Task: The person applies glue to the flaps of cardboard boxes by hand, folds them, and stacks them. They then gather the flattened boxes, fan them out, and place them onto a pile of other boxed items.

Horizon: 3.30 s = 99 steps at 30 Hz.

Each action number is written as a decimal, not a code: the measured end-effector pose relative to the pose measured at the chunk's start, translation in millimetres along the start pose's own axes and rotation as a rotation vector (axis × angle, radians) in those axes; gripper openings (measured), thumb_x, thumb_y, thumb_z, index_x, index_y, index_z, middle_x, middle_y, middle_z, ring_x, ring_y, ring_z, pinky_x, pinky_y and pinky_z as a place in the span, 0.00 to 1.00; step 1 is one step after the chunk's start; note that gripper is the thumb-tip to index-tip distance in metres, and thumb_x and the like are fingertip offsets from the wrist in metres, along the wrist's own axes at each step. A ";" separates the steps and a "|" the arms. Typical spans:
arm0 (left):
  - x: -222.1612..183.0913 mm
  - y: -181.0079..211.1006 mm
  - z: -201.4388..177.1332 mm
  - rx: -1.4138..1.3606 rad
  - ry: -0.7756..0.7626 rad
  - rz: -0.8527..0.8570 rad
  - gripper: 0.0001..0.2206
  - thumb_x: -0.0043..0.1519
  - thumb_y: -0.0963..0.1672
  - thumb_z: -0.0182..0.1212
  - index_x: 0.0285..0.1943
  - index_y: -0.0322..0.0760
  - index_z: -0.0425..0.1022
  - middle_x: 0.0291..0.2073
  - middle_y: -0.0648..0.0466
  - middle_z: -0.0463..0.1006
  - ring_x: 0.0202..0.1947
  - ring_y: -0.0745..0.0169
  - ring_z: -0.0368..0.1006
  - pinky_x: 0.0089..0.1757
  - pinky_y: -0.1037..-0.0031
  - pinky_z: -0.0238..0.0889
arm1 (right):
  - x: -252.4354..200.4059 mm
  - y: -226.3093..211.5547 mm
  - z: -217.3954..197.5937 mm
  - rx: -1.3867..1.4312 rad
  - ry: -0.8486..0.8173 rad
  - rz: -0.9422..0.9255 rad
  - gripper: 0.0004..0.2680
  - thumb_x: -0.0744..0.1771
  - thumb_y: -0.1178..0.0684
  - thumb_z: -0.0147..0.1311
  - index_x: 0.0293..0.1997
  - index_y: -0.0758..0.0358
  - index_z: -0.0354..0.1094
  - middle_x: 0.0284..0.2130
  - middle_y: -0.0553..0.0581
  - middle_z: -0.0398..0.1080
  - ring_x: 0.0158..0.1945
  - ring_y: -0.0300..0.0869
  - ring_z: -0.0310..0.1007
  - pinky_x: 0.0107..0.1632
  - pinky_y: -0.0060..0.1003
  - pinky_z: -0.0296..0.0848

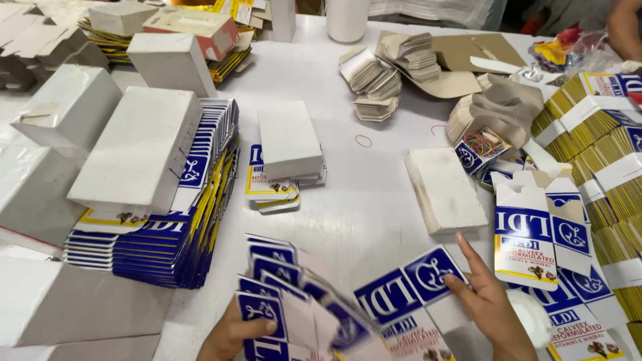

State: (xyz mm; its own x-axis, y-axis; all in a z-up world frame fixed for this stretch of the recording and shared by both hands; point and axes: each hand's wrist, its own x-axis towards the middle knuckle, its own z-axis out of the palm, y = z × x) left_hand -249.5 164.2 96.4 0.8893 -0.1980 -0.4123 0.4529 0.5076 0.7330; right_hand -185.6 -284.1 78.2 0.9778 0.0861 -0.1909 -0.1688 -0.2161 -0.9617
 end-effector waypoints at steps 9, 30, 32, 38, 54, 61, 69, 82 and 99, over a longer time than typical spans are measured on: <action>29.8 -57.6 32.7 0.135 -0.199 0.148 0.41 0.41 0.37 0.70 0.70 0.33 0.63 0.47 0.49 0.80 0.47 0.62 0.76 0.51 0.73 0.70 | -15.8 -63.4 102.8 -0.121 -0.496 -0.389 0.29 0.70 0.34 0.44 0.78 0.61 0.45 0.70 0.69 0.59 0.71 0.53 0.62 0.71 0.46 0.53; 40.3 -83.9 4.2 -0.138 0.325 0.353 0.26 0.50 0.37 0.66 0.59 0.31 0.67 0.40 0.46 0.81 0.37 0.57 0.80 0.39 0.66 0.76 | -13.4 41.6 101.4 0.241 -0.257 0.061 0.33 0.64 0.63 0.60 0.79 0.54 0.43 0.41 0.57 0.68 0.44 0.39 0.69 0.50 0.35 0.73; 38.1 -87.5 -3.4 -0.153 0.362 0.375 0.26 0.51 0.37 0.66 0.60 0.30 0.67 0.41 0.46 0.80 0.37 0.58 0.80 0.40 0.68 0.76 | -26.5 46.4 95.2 0.252 -0.261 0.104 0.33 0.64 0.63 0.58 0.78 0.54 0.43 0.38 0.59 0.72 0.41 0.39 0.71 0.47 0.35 0.75; 34.2 -71.0 -28.1 -0.203 0.482 0.456 0.22 0.54 0.38 0.64 0.58 0.25 0.69 0.42 0.45 0.79 0.39 0.54 0.80 0.43 0.67 0.76 | -32.8 54.3 50.8 0.191 0.036 0.090 0.29 0.64 0.66 0.54 0.76 0.57 0.49 0.32 0.60 0.77 0.33 0.39 0.75 0.40 0.36 0.77; 36.3 -87.6 9.5 -0.055 0.208 0.315 0.27 0.47 0.39 0.68 0.58 0.32 0.69 0.41 0.51 0.81 0.40 0.63 0.80 0.42 0.72 0.76 | -54.7 12.7 133.0 0.425 0.045 0.072 0.32 0.64 0.63 0.57 0.78 0.56 0.47 0.56 0.57 0.66 0.56 0.41 0.66 0.60 0.37 0.65; 35.1 -85.5 -2.9 -0.210 0.023 0.220 0.24 0.50 0.38 0.67 0.57 0.24 0.71 0.40 0.44 0.82 0.38 0.56 0.82 0.38 0.68 0.77 | -59.5 25.9 120.6 0.284 -0.008 -0.074 0.39 0.59 0.63 0.64 0.78 0.56 0.39 0.64 0.61 0.63 0.66 0.47 0.64 0.66 0.42 0.63; 27.7 -71.8 -36.5 -0.418 0.349 0.397 0.20 0.54 0.38 0.62 0.57 0.26 0.71 0.40 0.45 0.81 0.38 0.55 0.81 0.41 0.68 0.77 | -48.9 14.9 73.7 0.259 0.198 0.125 0.35 0.61 0.67 0.55 0.78 0.52 0.44 0.47 0.58 0.75 0.48 0.39 0.74 0.54 0.39 0.73; 36.3 -86.1 -18.9 -0.472 0.455 0.406 0.18 0.56 0.39 0.62 0.55 0.28 0.71 0.43 0.46 0.78 0.42 0.53 0.80 0.46 0.66 0.75 | -36.4 17.4 78.7 0.221 0.002 -0.079 0.33 0.64 0.63 0.58 0.79 0.54 0.42 0.49 0.60 0.72 0.50 0.36 0.71 0.53 0.32 0.73; 34.2 -78.9 48.0 0.016 -0.129 0.106 0.36 0.43 0.41 0.69 0.66 0.28 0.65 0.48 0.45 0.80 0.49 0.53 0.78 0.51 0.63 0.73 | -26.5 -19.8 87.5 0.307 0.078 -0.174 0.33 0.63 0.65 0.56 0.78 0.58 0.44 0.44 0.60 0.74 0.43 0.42 0.75 0.42 0.36 0.79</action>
State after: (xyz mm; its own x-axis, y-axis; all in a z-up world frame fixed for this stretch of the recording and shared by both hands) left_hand -251.7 77.2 50.4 0.9326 -0.2507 -0.2597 0.3559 0.5186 0.7774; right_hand -219.1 -197.1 85.1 0.9997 0.0193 -0.0154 -0.0172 0.0980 -0.9950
